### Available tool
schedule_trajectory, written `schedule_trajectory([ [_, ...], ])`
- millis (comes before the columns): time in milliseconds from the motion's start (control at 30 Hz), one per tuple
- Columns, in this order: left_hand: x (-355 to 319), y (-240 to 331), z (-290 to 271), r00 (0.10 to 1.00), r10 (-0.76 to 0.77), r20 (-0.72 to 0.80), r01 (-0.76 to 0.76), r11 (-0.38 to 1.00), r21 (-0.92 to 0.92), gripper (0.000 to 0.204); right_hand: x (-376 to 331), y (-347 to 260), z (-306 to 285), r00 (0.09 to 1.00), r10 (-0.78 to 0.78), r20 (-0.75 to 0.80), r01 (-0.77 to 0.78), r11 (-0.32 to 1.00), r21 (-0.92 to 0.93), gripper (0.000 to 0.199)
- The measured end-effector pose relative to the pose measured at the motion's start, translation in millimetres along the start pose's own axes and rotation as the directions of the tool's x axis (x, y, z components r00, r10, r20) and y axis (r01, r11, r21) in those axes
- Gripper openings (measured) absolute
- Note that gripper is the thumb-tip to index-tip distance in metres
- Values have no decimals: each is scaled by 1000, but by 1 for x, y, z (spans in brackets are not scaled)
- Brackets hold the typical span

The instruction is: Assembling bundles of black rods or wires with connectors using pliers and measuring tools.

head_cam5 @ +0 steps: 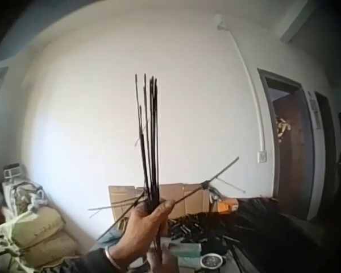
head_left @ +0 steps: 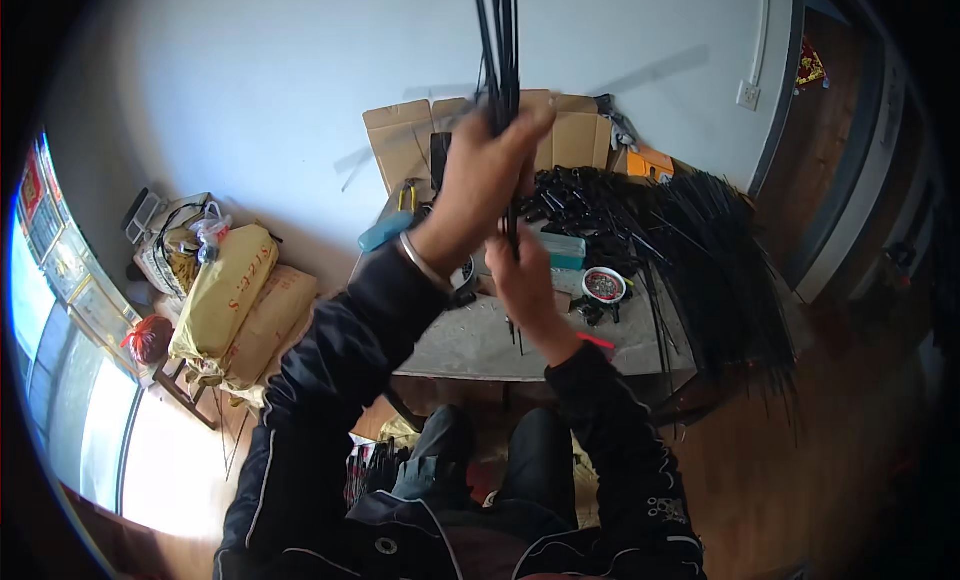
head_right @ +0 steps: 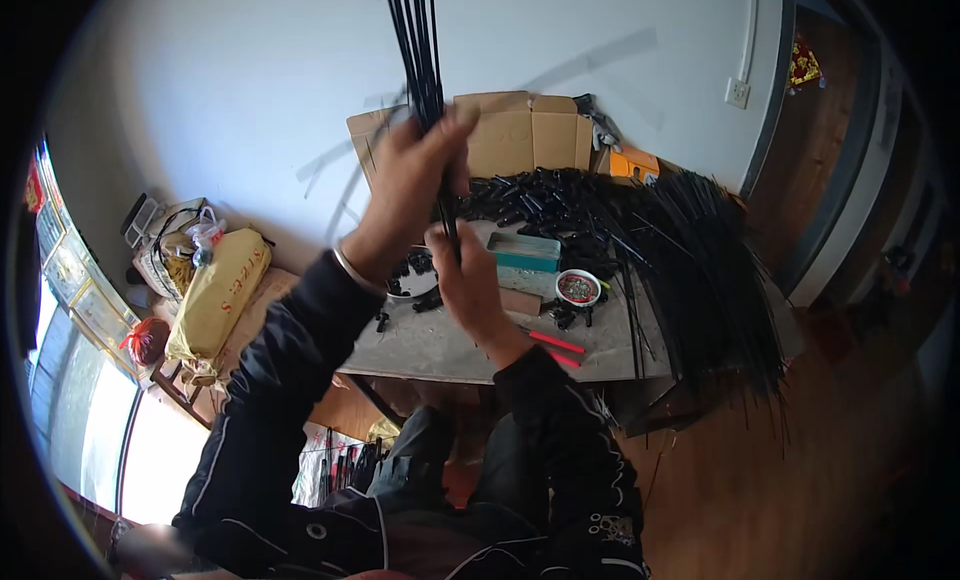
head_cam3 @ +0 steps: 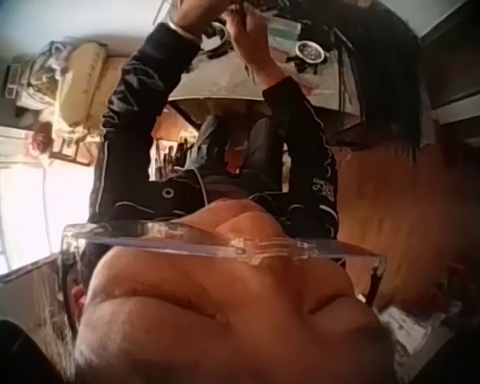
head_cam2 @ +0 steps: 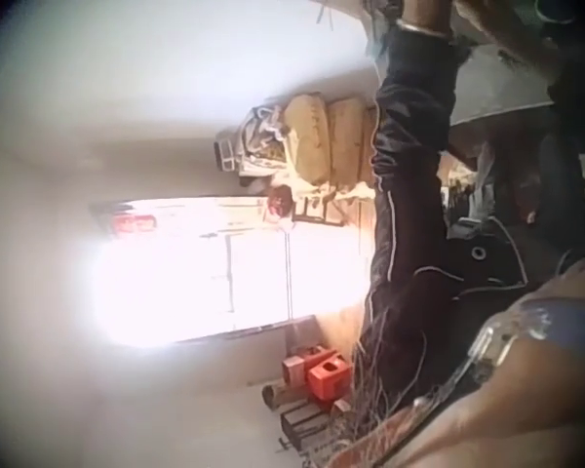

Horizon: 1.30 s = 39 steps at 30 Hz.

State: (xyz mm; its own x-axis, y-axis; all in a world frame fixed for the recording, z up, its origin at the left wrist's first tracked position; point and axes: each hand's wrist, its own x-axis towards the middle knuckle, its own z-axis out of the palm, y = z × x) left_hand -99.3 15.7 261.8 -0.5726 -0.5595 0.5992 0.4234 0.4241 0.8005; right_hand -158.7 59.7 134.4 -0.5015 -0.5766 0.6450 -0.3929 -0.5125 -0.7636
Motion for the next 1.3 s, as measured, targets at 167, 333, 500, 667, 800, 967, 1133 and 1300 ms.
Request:
schedule_trajectory([
  [167, -39, -102, 8, 954, -298, 27, 299, 953, -41, 29, -54, 127, -18, 997, -38, -61, 12, 927, -376, 23],
  [333, -19, -93, -16, 910, -386, 153, 412, 885, -216, 41, -47, 56, -23, 785, 480, 391, -599, 750, 281, 22],
  [500, -5, -75, -21, 872, -285, 397, 471, 708, -526, 61, -49, -20, -29, 835, 465, 293, -549, 704, 450, 28],
  [667, -13, -89, -16, 867, -347, 357, 491, 718, -494, 39, -61, -31, -41, 845, 483, 231, -534, 736, 416, 33],
  [800, -16, -89, -10, 854, -386, 347, 509, 757, -409, 29, -58, -29, -50, 903, 416, 109, -430, 870, 241, 35],
  [967, -10, -103, -8, 835, -472, 282, 538, 596, -595, 20, -55, -8, -61, 975, 211, -74, -215, 975, -51, 34],
  [1133, -16, -91, -3, 813, -546, 203, 546, 591, -594, 19, -38, -50, -101, 898, 167, -408, -131, 985, 115, 33],
  [1300, -18, -93, 2, 805, -551, 220, 575, 633, -518, 23, -33, -74, -123, 918, 301, -259, -292, 953, 75, 34],
])
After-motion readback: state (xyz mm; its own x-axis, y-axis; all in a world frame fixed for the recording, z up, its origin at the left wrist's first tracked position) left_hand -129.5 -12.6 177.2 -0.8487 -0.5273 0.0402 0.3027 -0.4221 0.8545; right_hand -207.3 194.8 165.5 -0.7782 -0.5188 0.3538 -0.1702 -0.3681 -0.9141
